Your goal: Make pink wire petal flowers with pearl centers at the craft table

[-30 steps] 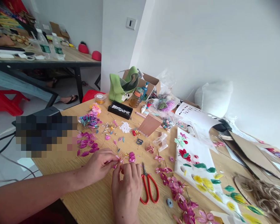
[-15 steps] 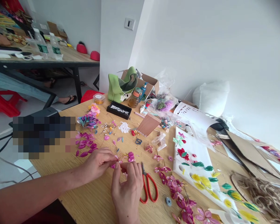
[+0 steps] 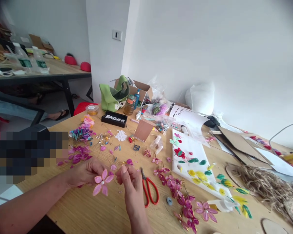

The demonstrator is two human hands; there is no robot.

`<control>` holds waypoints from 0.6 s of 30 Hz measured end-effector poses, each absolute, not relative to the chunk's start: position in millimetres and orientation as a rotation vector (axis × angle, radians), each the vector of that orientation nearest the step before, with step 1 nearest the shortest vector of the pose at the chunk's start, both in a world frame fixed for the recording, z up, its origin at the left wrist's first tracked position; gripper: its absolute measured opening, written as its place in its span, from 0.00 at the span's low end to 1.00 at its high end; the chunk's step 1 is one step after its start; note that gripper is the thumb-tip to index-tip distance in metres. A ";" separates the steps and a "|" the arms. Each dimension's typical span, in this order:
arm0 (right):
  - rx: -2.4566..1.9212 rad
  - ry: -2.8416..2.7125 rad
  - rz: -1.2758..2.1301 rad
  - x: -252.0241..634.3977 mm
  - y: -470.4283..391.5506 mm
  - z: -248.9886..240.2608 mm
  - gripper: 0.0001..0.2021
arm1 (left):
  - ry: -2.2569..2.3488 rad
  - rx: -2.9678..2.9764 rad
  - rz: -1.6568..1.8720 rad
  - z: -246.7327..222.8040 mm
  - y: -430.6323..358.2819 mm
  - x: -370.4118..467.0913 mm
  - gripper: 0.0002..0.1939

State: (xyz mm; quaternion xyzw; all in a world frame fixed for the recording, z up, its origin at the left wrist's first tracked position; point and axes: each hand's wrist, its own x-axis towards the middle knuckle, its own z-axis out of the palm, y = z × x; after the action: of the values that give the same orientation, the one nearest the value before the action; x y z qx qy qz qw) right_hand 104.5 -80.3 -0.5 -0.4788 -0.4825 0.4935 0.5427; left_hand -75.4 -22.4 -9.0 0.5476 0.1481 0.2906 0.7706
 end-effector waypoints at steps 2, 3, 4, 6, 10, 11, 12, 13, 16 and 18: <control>-1.101 -1.250 1.219 104.0 -82.3 3.9 0.24 | 0.328 1.194 0.610 -10.1 -21.1 -75.8 0.17; -1.080 -1.298 1.250 103.7 -83.4 6.6 0.25 | 0.329 1.197 0.606 -10.6 -20.4 -76.2 0.17; -1.060 -1.340 1.284 103.5 -84.4 9.2 0.25 | 0.327 1.200 0.608 -11.2 -19.7 -76.5 0.17; -1.033 -1.401 1.368 102.9 -86.2 13.3 0.24 | 0.321 1.212 0.624 -12.1 -18.4 -77.2 0.17; -1.053 -1.428 1.462 100.9 -87.5 14.8 0.21 | 0.325 1.257 0.630 -12.4 -17.0 -78.0 0.16; -1.063 -1.418 1.461 100.4 -87.5 14.4 0.20 | 0.321 1.264 0.626 -12.1 -16.8 -78.1 0.15; -1.069 -1.406 1.453 99.9 -87.5 14.0 0.20 | 0.316 1.265 0.624 -11.6 -16.7 -78.1 0.14; -1.065 -1.394 1.447 99.5 -87.5 13.7 0.20 | 0.310 1.262 0.623 -11.1 -16.7 -78.2 0.14; -1.048 -1.363 1.427 99.0 -87.6 13.2 0.19 | 0.302 1.261 0.611 -9.9 -16.7 -78.5 0.14; -1.041 -1.356 1.425 99.0 -87.3 12.8 0.19 | 0.299 1.273 0.602 -9.8 -16.5 -78.8 0.14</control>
State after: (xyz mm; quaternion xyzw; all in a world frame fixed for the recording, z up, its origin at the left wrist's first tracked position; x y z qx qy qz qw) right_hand 99.0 -87.3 12.8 -0.4197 -0.5465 0.5743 0.4421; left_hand -78.8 -16.5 -9.8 0.5829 0.1367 0.2759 0.7519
